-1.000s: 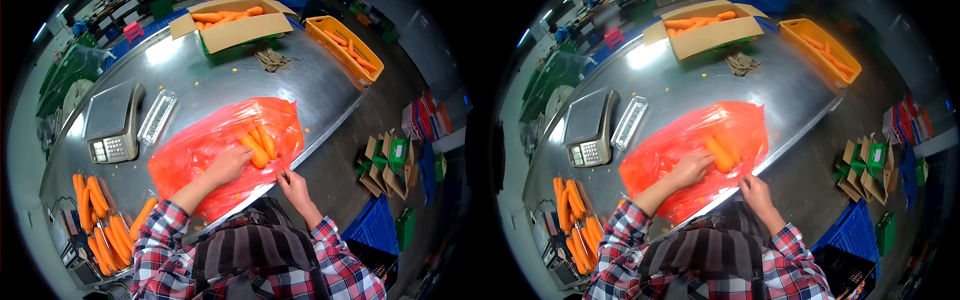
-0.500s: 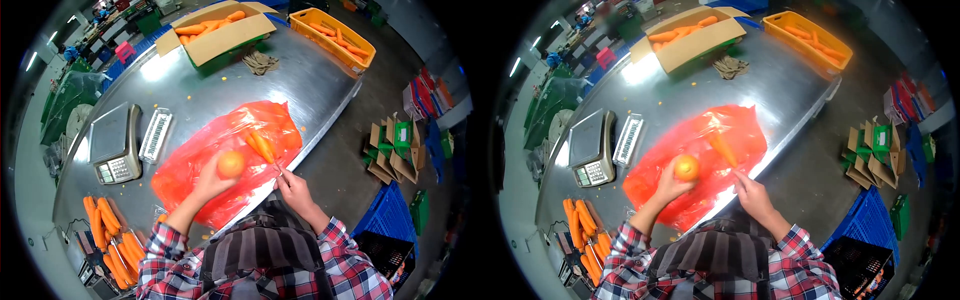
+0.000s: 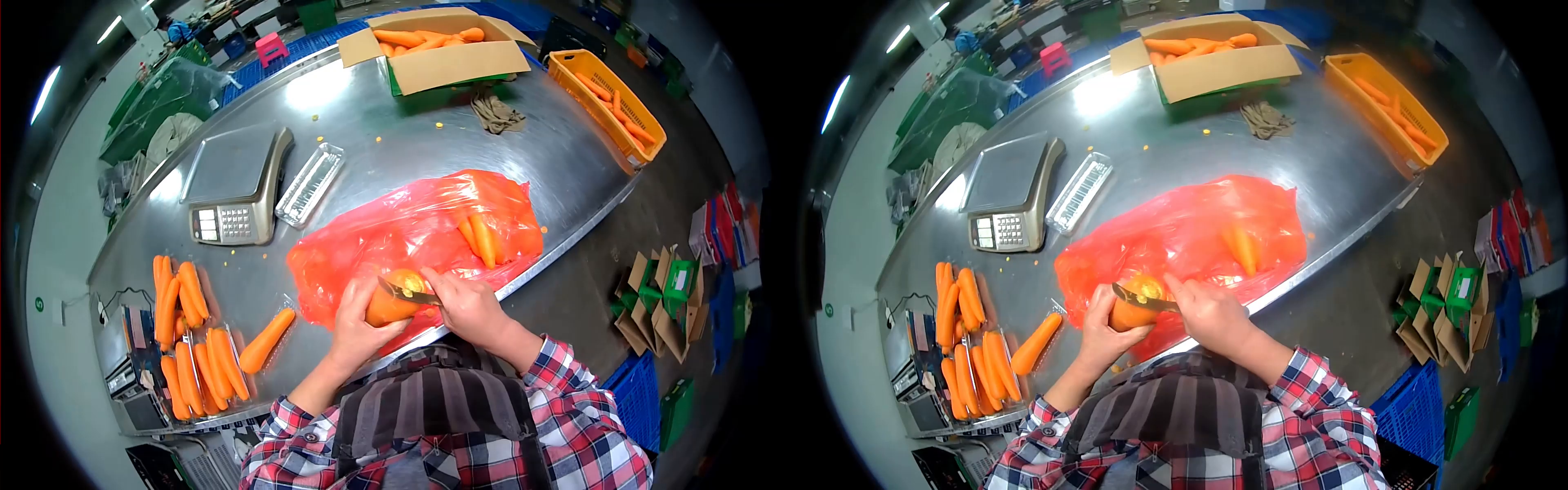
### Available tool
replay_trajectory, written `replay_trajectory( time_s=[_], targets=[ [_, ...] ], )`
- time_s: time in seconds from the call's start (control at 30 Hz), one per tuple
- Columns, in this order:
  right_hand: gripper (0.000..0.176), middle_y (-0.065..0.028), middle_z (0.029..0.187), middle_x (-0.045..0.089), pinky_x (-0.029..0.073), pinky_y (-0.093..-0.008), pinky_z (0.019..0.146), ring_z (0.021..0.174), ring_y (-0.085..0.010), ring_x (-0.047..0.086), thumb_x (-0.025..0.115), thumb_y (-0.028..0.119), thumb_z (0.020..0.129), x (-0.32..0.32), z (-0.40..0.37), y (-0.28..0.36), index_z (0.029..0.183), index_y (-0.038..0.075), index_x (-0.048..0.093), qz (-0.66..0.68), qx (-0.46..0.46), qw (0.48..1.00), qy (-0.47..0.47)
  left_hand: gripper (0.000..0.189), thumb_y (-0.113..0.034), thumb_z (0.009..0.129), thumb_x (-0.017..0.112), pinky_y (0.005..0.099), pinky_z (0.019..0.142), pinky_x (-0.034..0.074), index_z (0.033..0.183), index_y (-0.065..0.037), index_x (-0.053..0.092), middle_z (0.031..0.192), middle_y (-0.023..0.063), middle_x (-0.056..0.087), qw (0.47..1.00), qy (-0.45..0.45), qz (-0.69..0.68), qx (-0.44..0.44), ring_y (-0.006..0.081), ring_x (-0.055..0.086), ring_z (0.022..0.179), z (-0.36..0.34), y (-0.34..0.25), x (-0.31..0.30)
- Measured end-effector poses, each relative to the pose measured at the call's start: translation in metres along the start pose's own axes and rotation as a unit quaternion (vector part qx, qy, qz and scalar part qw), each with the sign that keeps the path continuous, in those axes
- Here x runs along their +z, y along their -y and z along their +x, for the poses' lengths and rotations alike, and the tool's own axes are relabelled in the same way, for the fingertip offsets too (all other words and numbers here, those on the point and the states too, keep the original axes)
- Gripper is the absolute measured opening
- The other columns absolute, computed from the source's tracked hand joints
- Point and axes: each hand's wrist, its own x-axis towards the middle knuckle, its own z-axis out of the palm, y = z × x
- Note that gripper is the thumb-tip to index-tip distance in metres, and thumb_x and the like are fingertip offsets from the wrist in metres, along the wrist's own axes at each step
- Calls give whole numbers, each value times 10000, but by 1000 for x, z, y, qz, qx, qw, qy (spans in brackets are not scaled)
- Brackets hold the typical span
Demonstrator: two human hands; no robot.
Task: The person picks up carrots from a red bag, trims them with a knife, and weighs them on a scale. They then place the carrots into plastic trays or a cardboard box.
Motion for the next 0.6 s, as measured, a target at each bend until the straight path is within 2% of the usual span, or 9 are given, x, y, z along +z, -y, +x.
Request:
replay_trajectory(
  time_s=[0.07,0.1,0.13,0.17,0.23,0.27,0.37,0.5,0.6],
  targets=[
    [427,-212,882,633,520,-401,636,746,-349,635,535,-27,751,16,-1,-27,1178,-25,530,-5,83,996,35,600,-108,604,817,355,816,467,1122,-6,531,1044,149,522,999,-18,-49,-8,261,554,953,-6,-4,-8],
    [367,-223,878,634,511,-414,638,751,-365,633,526,-11,788,14,-1,-48,1155,-15,549,-48,133,989,53,602,-102,605,812,355,815,467,1127,-6,528,1048,150,523,997,-23,-73,-9,258,555,955,-7,-8,-13],
    [340,-211,860,636,510,-398,635,736,-346,639,518,-3,812,16,-10,-63,1150,-16,554,-49,150,987,15,530,-90,666,759,351,833,464,1136,-32,522,1063,119,535,994,-28,-105,-12,237,559,971,-6,-13,-18],
    [314,-199,843,639,508,-383,631,722,-328,644,510,5,835,17,-11,-72,1145,-17,559,-51,158,986,-20,496,-103,693,745,350,846,462,1131,-43,521,1064,107,538,970,-48,-222,-84,232,559,983,0,-9,-18],
    [294,-188,810,632,504,-356,632,711,-295,646,509,6,850,14,-10,-59,1137,-30,559,40,180,983,-24,429,-130,748,717,348,873,457,1123,-64,518,1066,81,546,863,-83,-441,-230,221,560,1006,4,5,-21],
    [285,-182,794,628,502,-342,632,706,-278,646,508,6,857,13,-8,-51,1134,-37,559,87,194,977,-31,446,-157,837,650,400,974,418,1224,-66,448,1174,88,533,777,-92,-586,-209,235,522,1116,6,22,-18],
    [309,-171,778,616,497,-315,639,711,-241,641,505,-27,847,12,-6,-23,1153,-37,549,113,133,983,-60,450,-202,860,652,434,1000,402,1238,-66,449,1214,86,530,657,-110,-702,-250,253,502,1155,18,19,-16],
    [382,-196,853,615,505,-343,659,742,-287,638,508,-69,812,4,2,10,1193,-35,513,143,82,986,-32,437,-261,877,632,482,1054,354,1234,-73,464,1266,105,523,612,-149,-729,-267,280,461,1228,18,25,-7],
    [473,-211,907,614,509,-377,672,781,-329,631,547,-69,761,9,7,18,1228,-10,497,99,25,994,-45,419,-270,895,604,490,1060,348,1233,-66,464,1275,116,518,593,-160,-743,-265,284,460,1229,16,27,-2]
  ],
)
